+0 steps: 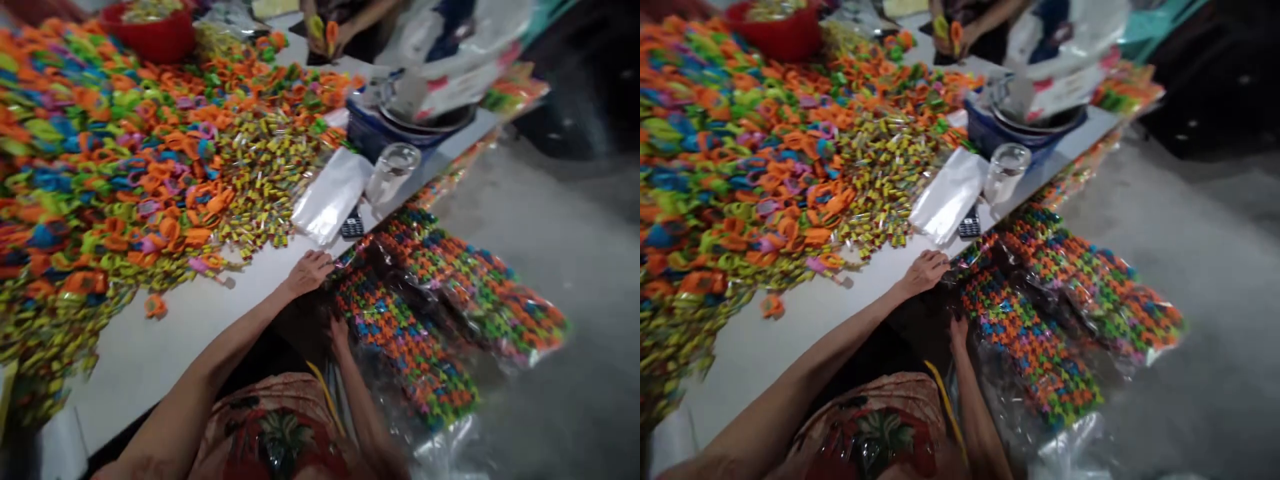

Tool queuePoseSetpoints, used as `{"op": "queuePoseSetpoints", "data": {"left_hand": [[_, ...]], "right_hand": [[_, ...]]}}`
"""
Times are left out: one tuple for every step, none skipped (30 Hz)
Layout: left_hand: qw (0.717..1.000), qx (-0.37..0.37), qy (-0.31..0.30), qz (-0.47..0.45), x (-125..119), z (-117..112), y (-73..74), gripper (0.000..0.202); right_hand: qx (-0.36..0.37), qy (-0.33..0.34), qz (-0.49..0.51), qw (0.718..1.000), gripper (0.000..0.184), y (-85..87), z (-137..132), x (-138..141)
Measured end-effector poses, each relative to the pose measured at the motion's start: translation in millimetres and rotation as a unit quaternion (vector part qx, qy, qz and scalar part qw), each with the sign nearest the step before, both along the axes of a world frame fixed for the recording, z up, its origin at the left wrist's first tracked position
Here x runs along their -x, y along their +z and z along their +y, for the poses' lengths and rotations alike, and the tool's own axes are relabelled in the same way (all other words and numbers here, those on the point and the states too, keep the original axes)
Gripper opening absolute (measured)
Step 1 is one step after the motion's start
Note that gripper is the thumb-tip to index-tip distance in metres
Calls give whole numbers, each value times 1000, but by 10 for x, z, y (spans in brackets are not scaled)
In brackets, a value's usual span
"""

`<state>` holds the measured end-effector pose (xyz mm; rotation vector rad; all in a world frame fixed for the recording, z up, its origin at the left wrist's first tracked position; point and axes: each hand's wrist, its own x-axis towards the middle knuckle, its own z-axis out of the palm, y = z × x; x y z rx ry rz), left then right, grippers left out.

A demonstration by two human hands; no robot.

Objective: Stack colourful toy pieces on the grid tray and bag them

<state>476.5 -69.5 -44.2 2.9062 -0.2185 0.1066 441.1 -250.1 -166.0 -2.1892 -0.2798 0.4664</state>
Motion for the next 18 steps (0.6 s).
{"op": "queuePoseSetpoints", "data": {"left_hand": [[1000,10,7,1,98,-27,21,43],[1000,23,10,3,228,-56,35,44],[999,42,6,8,390,-82,43,44],[998,65,1,10,585,-102,43,43],[996,88,0,9,809,-113,39,41],[994,106,5,3,1056,-109,31,40],[993,118,21,-5,1318,-89,21,39],[991,125,43,-14,1585,-50,9,39],[989,127,73,-25,1847,9,-5,38],[986,123,107,-41,2092,86,-21,36],[981,117,144,-64,2314,179,-39,33],[972,108,187,-94,2503,284,-57,28],[959,98,234,-125,2655,397,-74,23],[941,91,287,-154,2769,514,-88,20],[919,88,341,-178,2843,631,-97,19],[895,90,392,-194,2881,744,-102,19],[870,96,438,-204,2888,851,-103,21],[848,100,476,-211,2869,947,-100,23]], "right_hand": [[-6,9,13,1000,49,23,-58,122],[-18,6,36,999,46,55,-103,216],[-34,-3,63,997,42,100,-128,279],[-51,-17,89,995,39,159,-127,313],[-68,-31,111,991,36,234,-97,323],[-84,-40,127,988,36,327,-32,318],[-99,-35,132,986,39,436,69,305],[-112,-12,122,986,43,561,209,292],[-124,26,103,987,46,696,387,286],[-134,74,74,985,47,837,600,288],[-131,132,30,982,45,979,843,300],[-114,197,-29,973,40,1114,1107,319],[-83,258,-98,958,35,1237,1382,342],[-42,307,-164,937,31,1343,1655,368],[6,343,-214,915,28,1429,1913,394],[58,369,-246,894,26,1495,2143,421],[106,389,-262,877,25,1541,2336,450],[148,405,-266,862,24,1569,2486,484]]}}
